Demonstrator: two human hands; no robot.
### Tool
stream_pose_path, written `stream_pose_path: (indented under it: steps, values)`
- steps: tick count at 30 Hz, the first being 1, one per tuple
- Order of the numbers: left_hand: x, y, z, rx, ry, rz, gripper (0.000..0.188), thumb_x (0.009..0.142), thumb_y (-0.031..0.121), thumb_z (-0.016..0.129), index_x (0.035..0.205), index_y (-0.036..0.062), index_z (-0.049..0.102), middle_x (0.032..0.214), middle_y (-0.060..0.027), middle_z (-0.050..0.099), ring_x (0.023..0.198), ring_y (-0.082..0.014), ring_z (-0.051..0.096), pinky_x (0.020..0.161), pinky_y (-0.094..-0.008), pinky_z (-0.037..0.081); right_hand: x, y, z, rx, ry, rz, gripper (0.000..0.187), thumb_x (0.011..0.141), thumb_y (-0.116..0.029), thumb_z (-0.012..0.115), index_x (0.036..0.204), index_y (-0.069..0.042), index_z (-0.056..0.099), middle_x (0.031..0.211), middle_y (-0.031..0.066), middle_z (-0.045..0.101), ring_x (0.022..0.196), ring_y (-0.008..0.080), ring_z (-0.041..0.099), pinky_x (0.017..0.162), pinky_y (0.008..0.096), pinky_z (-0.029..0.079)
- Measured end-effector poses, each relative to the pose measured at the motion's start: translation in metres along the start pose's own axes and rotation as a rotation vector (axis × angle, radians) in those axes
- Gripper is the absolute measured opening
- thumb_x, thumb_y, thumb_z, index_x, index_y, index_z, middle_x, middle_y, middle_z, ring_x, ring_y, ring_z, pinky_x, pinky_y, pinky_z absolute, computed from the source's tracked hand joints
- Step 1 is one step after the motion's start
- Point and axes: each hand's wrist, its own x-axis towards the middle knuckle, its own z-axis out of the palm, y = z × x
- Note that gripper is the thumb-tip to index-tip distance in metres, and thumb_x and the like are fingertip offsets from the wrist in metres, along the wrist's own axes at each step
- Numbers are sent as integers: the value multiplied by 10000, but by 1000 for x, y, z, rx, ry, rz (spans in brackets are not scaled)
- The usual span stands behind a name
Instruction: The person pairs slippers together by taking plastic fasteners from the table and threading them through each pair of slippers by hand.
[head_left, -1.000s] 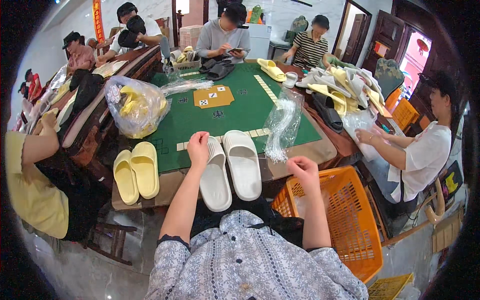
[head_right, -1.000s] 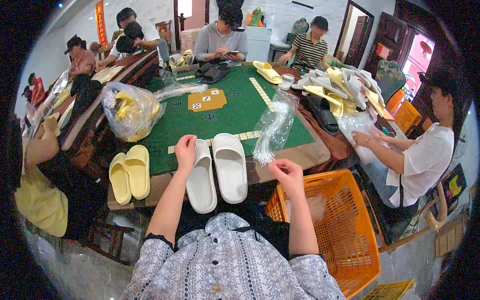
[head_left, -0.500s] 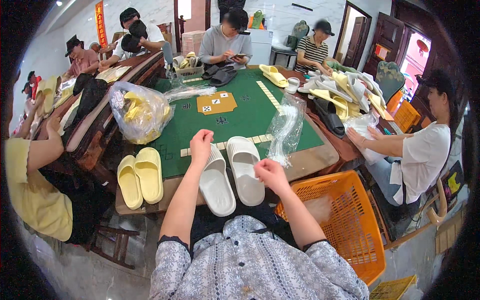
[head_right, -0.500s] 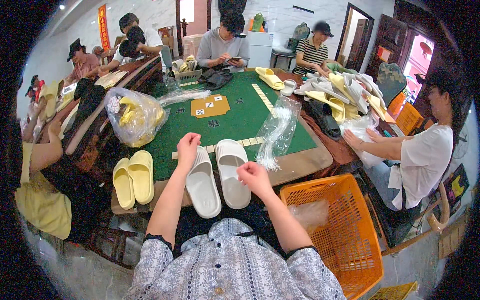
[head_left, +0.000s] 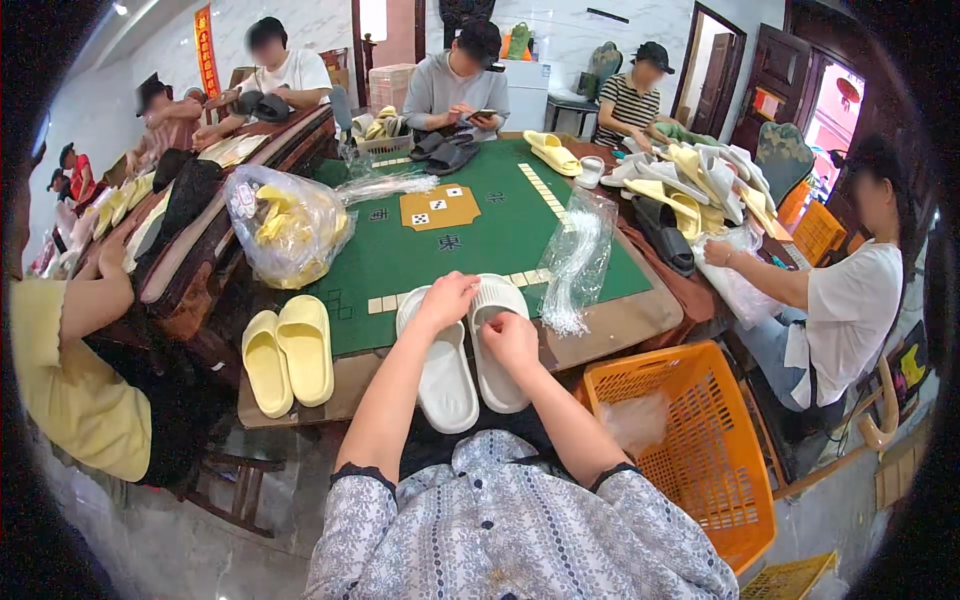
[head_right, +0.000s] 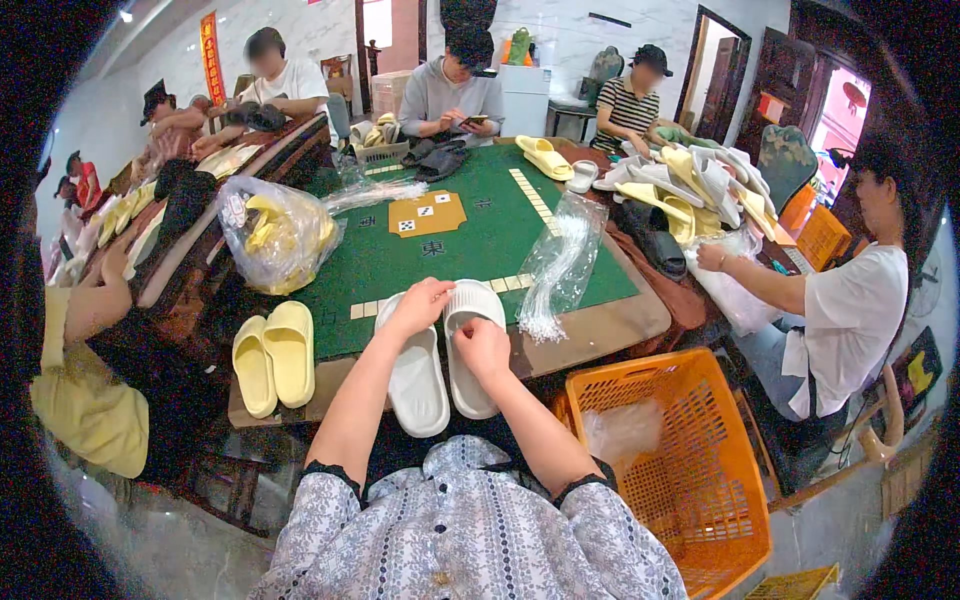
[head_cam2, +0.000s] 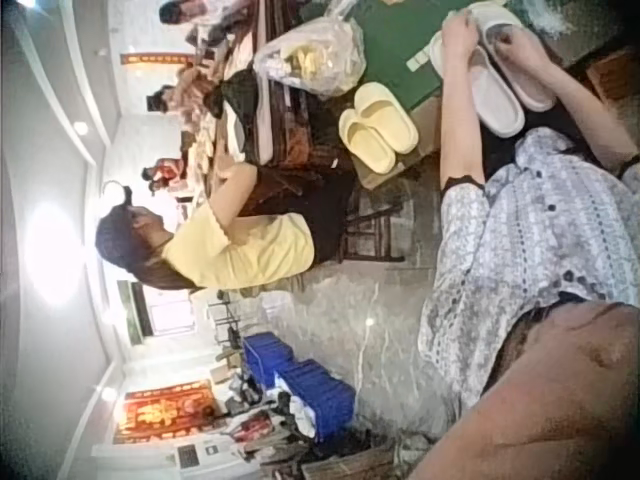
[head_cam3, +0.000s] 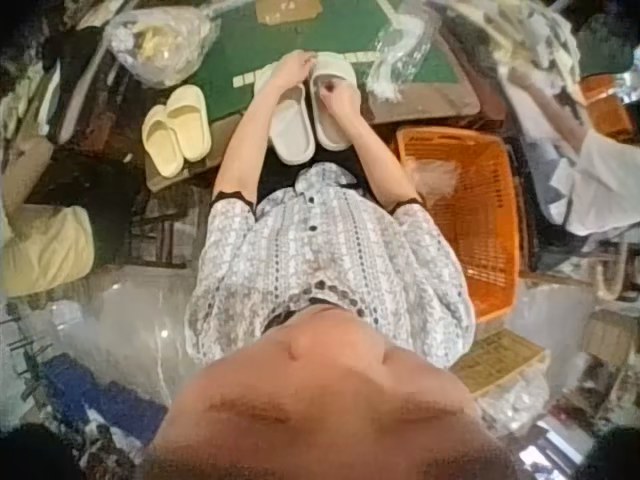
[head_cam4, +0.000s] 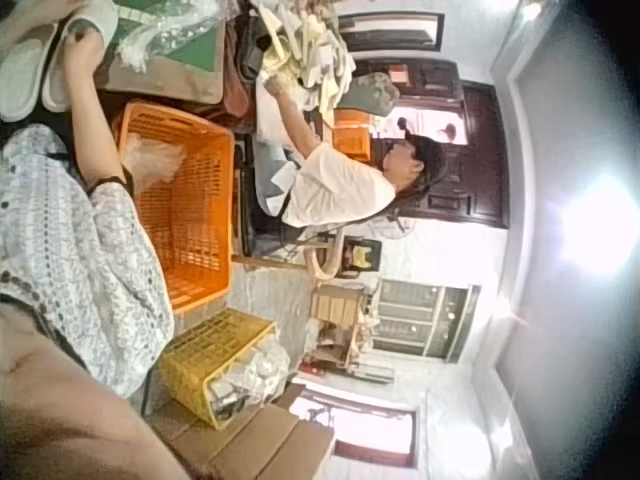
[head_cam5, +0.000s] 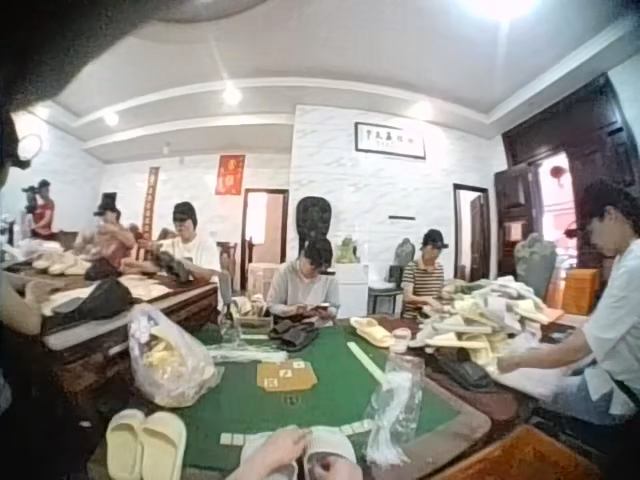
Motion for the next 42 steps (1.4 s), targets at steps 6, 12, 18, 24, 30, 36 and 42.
stream_pose_path:
  steps: [6, 12, 18, 24, 30, 36, 42]
  values:
    - [0, -11, 4, 83, -47, 19, 417, 937, 277, 526, 1307, 88, 560, 1290, -208, 583, 1153, -384, 574, 974, -449, 468, -3, -8, 9, 80, -11, 20, 253, 768, -278, 663, 764, -28, 700, 757, 160, 700, 754, 322, 695, 708, 428, 545]
    - [-2, -1, -5, -1, -93, -60, 355, 925, 333, 533, 1125, 89, 696, 1139, -192, 656, 1087, -368, 608, 925, -461, 487, -5, -10, 0, 18, -51, 82, 273, 782, -246, 649, 823, 18, 705, 823, 223, 690, 800, 374, 683, 749, 447, 541]
    - [4, 3, -14, -57, -260, -249, 375, 898, 353, 498, 1073, 98, 709, 1123, -204, 665, 1057, -390, 618, 928, -448, 486, -14, -14, 11, 133, 89, 101, 247, 810, -188, 621, 794, 52, 680, 840, 272, 665, 810, 429, 648, 767, 498, 506]
    - [5, -10, -5, -118, -214, -213, 405, 879, 344, 496, 1084, 59, 696, 1112, -200, 680, 1058, -374, 636, 933, -428, 487, -15, -15, 18, 117, 137, 66, 238, 824, -184, 626, 829, 48, 680, 851, 277, 665, 809, 441, 645, 763, 517, 500]
    - [5, -24, 2, -574, -28, -311, 206, 789, 181, 707, 918, 21, 722, 851, -113, 717, 800, -192, 669, 732, -328, 515, -20, -18, 17, 121, 57, 97, 317, 827, -253, 630, 886, 57, 654, 881, 270, 671, 835, 433, 650, 776, 514, 505]
    - [-2, -24, 15, -562, 256, -231, 194, 825, 173, 673, 903, -2, 695, 799, -90, 692, 726, -176, 633, 692, -313, 504, -24, -4, 8, 364, -119, 7, 383, 823, -249, 665, 1022, 76, 625, 920, 258, 674, 881, 386, 661, 814, 445, 524]
    - [-9, -26, 9, -847, 248, -261, 124, 908, 127, 647, 966, 17, 657, 846, 25, 622, 788, -64, 547, 724, -225, 445, -43, -25, -39, 221, -163, -199, 385, 833, -287, 680, 1099, -10, 666, 1003, 185, 702, 848, 294, 699, 763, 373, 555]
